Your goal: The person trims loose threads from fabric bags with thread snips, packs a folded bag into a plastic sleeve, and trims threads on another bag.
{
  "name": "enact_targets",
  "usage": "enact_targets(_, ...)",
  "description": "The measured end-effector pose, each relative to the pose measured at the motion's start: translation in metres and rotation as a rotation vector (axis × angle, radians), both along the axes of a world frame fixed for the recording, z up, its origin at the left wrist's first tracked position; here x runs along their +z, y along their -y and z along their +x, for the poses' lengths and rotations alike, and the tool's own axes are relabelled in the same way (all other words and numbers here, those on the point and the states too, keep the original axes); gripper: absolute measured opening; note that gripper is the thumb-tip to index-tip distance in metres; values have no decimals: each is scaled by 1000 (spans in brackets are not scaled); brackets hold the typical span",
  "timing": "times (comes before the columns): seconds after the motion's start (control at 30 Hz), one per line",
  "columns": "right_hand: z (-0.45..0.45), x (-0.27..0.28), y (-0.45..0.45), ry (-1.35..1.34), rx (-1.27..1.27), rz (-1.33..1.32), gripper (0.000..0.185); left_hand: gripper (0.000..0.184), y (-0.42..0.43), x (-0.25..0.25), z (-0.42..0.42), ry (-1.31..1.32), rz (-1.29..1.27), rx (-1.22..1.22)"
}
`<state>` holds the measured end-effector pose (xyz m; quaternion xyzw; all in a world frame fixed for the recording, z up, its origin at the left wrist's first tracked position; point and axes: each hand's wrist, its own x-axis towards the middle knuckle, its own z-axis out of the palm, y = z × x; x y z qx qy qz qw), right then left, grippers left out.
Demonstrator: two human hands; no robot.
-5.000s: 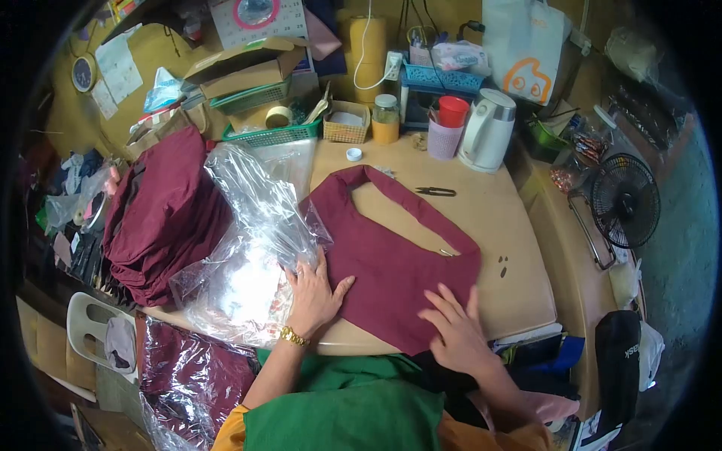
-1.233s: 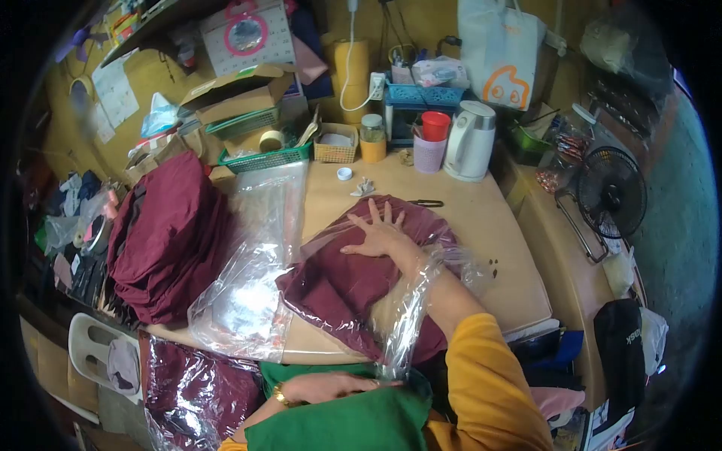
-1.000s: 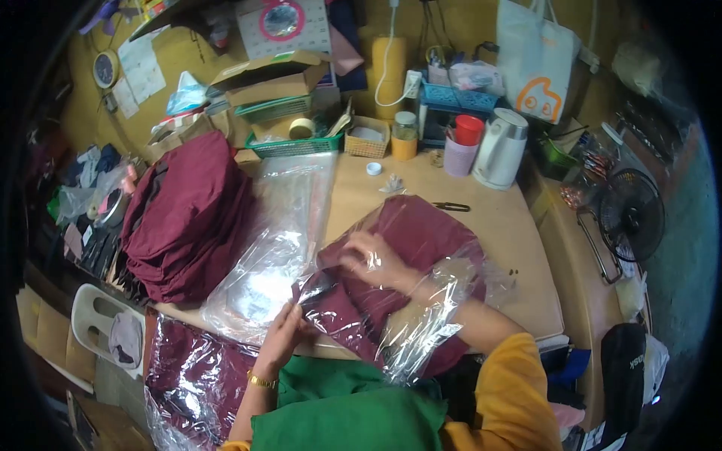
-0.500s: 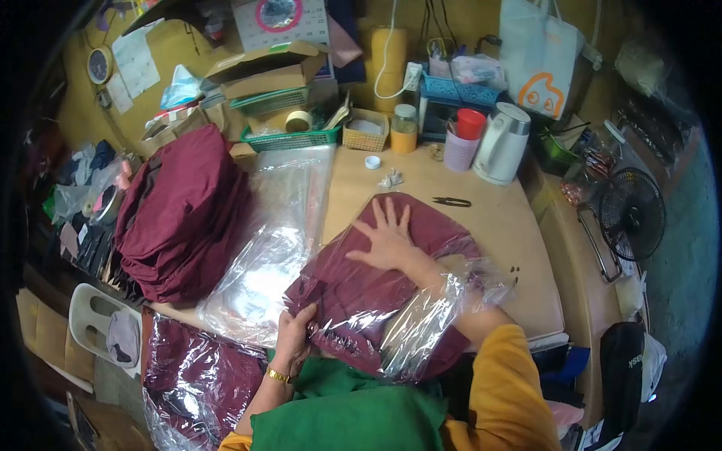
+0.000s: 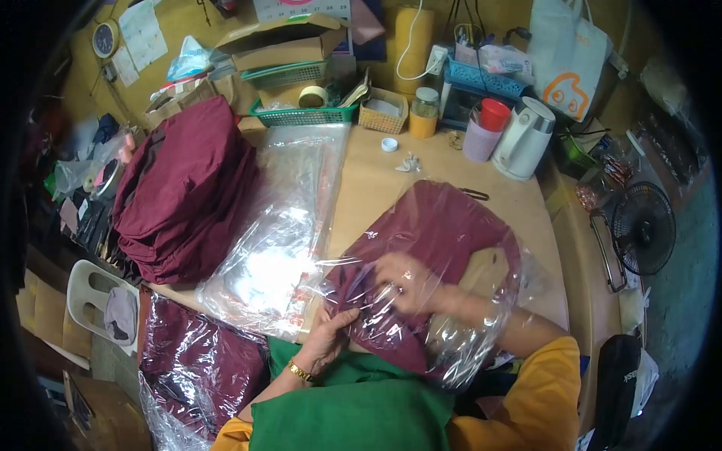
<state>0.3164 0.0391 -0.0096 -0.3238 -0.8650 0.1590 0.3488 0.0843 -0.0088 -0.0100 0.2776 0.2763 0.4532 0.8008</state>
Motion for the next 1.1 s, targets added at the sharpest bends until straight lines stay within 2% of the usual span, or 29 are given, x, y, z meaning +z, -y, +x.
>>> enact_targets(0.03,-10,2,8,29,97,31,28,46,-1,0,-1,33,-48,1)
enact_targets(0.07,-19,2,14,71,145,-40,44,45,-1,-1,-4,64,-96,2)
enact_targets(0.13,-35,4,15,255,153,-47,63,44,-4,-15,-12,45,-113,-56)
enact_targets(0.17,-42,5,14,251,158,-48,63,48,-2,-20,-15,80,-179,-83)
enact_targets(0.2,-48,6,12,341,119,-42,72,52,-2,-18,-16,117,-245,-111)
enact_targets(0.23,-53,8,10,432,80,-36,82,53,-2,-18,-15,167,-224,-92)
enact_targets(0.27,-56,11,7,432,86,-35,82,53,-4,-18,-16,167,-224,-86)
enact_targets(0.33,-62,22,-2,466,92,-196,91,54,-7,-20,-18,213,-234,-59)
enact_targets(0.37,-65,33,-7,549,98,-326,92,54,-9,-21,-21,215,-236,-51)
enact_targets(0.47,-67,21,-7,581,66,-217,91,56,-19,-22,-27,259,-316,4)
enact_targets(0.57,-70,24,-2,586,83,-200,92,57,-26,8,-20,3,-245,96)
enact_targets(0.6,-67,28,-1,594,105,-220,92,57,-26,12,-18,6,-244,86)
enact_targets(0.63,-60,21,-3,511,175,-222,84,53,-26,15,-18,-64,-209,148)
enact_targets(0.67,-50,14,-8,514,151,-222,84,48,-28,15,-18,-133,-170,204)
enact_targets(0.73,-28,5,-24,166,160,-385,81,14,-38,-15,-30,-161,-177,250)
enact_targets(0.77,-18,9,-33,303,-84,-203,73,11,-38,-11,-32,-140,-164,253)
enact_targets(0.8,-11,16,-40,564,-372,-85,70,10,-36,-6,-33,-121,-153,259)
enact_targets(0.83,2,11,-53,667,-569,-128,72,10,-32,-10,-33,-122,-150,243)
enact_targets(0.9,36,1,-88,563,-680,-280,77,12,-23,-22,-35,-200,-146,274)
enact_targets(0.93,40,4,-99,560,-690,-276,77,12,-21,-18,-33,-200,-139,266)
enact_targets(1.0,40,4,-110,539,-587,-370,81,11,-9,-8,-30,-233,-103,264)
enact_targets(1.1,31,0,-93,561,-534,-296,76,23,-16,0,-40,-262,-18,182)
